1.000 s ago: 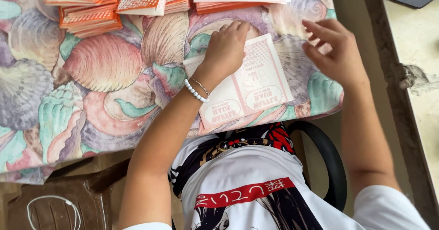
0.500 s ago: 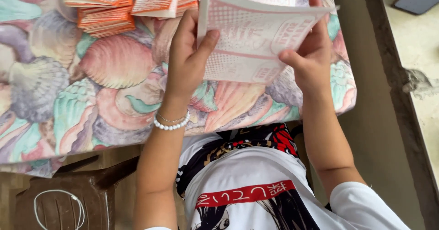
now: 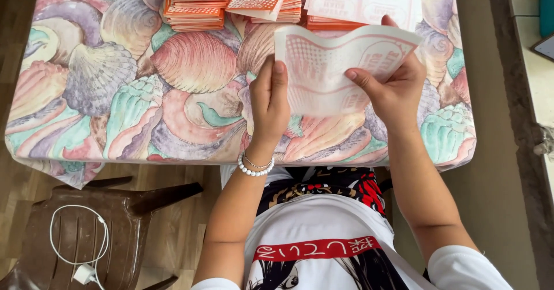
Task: The person folds small orange and white printed paper sheets in half and then in half again to create small rectangular packets. The person places the finished packets into a stack on the table.
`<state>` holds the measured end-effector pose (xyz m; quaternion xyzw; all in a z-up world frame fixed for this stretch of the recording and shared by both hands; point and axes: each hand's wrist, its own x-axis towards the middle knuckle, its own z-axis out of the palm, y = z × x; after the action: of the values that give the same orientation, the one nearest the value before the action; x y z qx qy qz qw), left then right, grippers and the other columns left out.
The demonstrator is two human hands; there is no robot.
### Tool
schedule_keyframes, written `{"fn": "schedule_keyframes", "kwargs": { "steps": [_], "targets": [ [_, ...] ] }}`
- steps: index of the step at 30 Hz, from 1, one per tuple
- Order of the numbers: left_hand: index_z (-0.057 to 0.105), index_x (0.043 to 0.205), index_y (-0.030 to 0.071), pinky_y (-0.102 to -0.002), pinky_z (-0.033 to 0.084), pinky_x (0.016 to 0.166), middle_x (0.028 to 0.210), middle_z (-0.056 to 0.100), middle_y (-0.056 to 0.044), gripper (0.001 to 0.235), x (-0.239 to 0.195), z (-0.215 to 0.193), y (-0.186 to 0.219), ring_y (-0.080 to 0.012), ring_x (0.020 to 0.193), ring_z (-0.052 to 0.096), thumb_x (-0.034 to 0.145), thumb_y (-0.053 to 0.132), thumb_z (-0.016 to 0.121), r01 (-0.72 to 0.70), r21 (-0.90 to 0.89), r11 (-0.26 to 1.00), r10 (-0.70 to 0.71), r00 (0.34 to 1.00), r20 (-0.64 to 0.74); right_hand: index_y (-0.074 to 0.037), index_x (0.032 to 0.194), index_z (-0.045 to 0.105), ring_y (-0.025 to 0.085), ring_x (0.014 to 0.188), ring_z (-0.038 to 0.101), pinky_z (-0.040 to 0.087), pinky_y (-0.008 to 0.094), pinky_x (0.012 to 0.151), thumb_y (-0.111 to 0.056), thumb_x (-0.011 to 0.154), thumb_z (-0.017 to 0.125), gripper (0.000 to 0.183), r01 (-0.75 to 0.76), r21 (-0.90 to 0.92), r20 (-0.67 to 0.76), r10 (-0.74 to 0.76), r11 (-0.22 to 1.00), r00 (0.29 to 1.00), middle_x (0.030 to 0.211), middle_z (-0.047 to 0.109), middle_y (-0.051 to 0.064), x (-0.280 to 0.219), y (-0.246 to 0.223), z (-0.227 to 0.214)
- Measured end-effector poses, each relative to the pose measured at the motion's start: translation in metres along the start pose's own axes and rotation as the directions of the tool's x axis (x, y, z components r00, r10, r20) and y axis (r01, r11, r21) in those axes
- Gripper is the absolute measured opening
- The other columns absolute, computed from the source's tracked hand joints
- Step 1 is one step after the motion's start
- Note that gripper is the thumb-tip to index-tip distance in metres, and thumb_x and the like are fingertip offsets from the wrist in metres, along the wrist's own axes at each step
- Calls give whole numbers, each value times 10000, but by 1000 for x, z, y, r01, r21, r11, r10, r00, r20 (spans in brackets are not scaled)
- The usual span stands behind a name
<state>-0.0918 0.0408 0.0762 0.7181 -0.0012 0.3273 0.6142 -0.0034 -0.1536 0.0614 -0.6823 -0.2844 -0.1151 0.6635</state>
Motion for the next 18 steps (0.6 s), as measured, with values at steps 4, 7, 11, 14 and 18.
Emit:
{"fn": "schedule_keyframes", "kwargs": {
  "steps": [4, 7, 11, 14, 18],
  "targets": [
    [390, 780, 144, -249, 197, 530, 627, 309, 73, 383, -12, -2, -8, -42, 555, 268, 1092, 367, 390, 36, 16, 999, -36, 999, 3, 58, 1308, 611, 264, 1342, 582, 564, 308, 982, -65, 872, 859, 516, -59, 28, -31, 60, 998, 998, 1587, 459, 213, -5, -4, -2],
    [389, 769, 150, -234, 194, 525, 627, 299, 77, 398, -22, -5, 6, -42, 554, 252, 1088, 388, 394, 44, -24, 999, -44, 999, 13, 99, 1418, 523, 288, 1440, 511, 547, 314, 1051, -4, 873, 851, 644, -45, -35, -23, 45, 998, 999, 1615, 408, 217, -7, -26, -10],
    [400, 775, 153, -237, 208, 565, 651, 297, 85, 385, -42, -6, 20, -41, 597, 260, 1086, 380, 406, 149, -87, 985, -150, 989, -16, 82, 1475, 326, 280, 1430, 401, 484, 364, 1104, -20, 842, 872, 843, 55, -163, 117, -36, 985, 992, 1696, 302, 272, -11, -57, -29],
    [385, 767, 155, -236, 222, 577, 662, 298, 80, 390, -48, -5, 11, -44, 610, 268, 1083, 382, 412, 212, -94, 973, -214, 977, -15, -6, 1671, 231, 322, 1319, 562, 538, 430, 1081, -167, 957, 831, 947, 251, -402, 144, -210, 881, 967, 1610, 398, 247, 4, -73, -30],
    [341, 743, 154, -238, 219, 574, 650, 271, 78, 413, -51, 2, -16, -45, 601, 254, 1076, 387, 415, 296, -83, 952, -297, 955, 3, 121, 1377, 688, 435, 1275, 609, 499, 501, 1073, -170, 1102, 746, 405, 520, -400, 507, -290, 755, 812, 1374, 594, 313, 40, -80, 2]
  ]
}}
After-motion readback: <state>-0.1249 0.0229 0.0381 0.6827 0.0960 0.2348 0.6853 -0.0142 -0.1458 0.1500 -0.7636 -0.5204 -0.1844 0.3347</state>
